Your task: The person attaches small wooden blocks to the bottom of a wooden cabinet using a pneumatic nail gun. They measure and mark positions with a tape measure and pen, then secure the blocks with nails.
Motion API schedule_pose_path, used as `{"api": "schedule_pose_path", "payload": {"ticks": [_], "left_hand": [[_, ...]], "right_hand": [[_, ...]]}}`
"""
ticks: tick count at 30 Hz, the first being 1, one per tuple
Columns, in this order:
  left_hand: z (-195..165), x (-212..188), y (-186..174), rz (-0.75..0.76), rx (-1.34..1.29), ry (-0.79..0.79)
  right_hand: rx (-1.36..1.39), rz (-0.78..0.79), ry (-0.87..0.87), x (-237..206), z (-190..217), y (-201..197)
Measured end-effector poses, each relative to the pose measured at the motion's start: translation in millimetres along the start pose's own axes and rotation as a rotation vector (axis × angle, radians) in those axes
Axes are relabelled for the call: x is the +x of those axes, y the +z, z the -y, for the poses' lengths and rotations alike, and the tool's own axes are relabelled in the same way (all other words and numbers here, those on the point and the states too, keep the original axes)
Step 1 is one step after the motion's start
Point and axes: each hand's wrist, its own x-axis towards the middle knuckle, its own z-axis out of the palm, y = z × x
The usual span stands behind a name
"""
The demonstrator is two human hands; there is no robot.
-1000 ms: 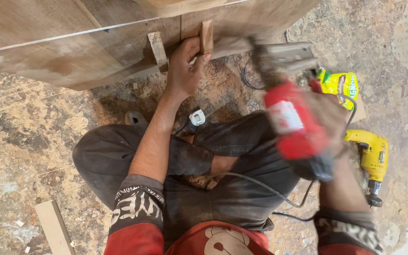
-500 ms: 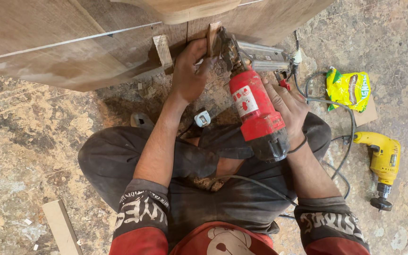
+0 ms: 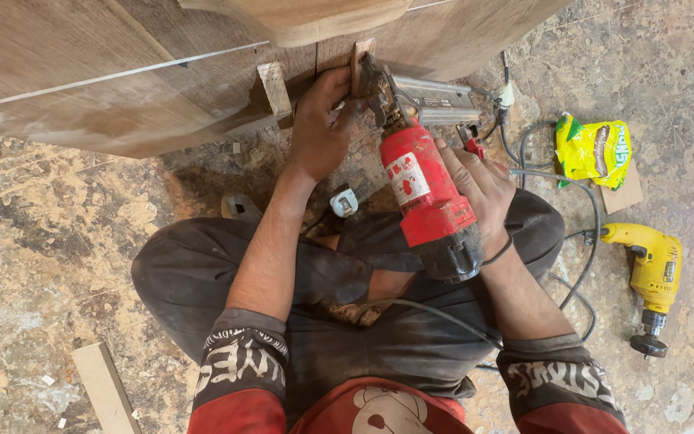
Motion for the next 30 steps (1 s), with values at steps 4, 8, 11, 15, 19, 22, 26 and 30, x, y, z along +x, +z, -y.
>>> {"api": "schedule_pose_path", "payload": {"ticks": [4, 8, 11, 15, 19, 22, 26, 30], "left_hand": [[-2, -1, 0, -0.010, 0.015, -0.018], [-6, -2, -2, 0.001, 0.105, -0.040], [-8, -3, -2, 0.011, 0.095, -0.074], [-7, -3, -1, 0.012, 0.019, -0.038], [-5, -3, 0, 0.003, -0.011, -0.056], [-4, -3, 0, 0.006, -0.002, -0.041], [-4, -3, -1, 0.011, 0.025, -0.044], [-4, -2, -1, 0.008, 0.019, -0.023]], "right_hand": [[0.056, -0.003, 0.040, -1, 3, 2], [0.056, -0.003, 0.075, -1, 9, 2], [0.086, -0.008, 0.087, 0, 13, 0], [0.106, -0.003, 0.102, 1, 17, 0], [0.133, -0.003, 0.157, -1, 18, 2], [0.129, -0.013, 0.156, -4, 16, 5], [0.173, -0.028, 0.178, -6, 15, 8], [0.162, -0.026, 0.174, -4, 19, 6]]}}
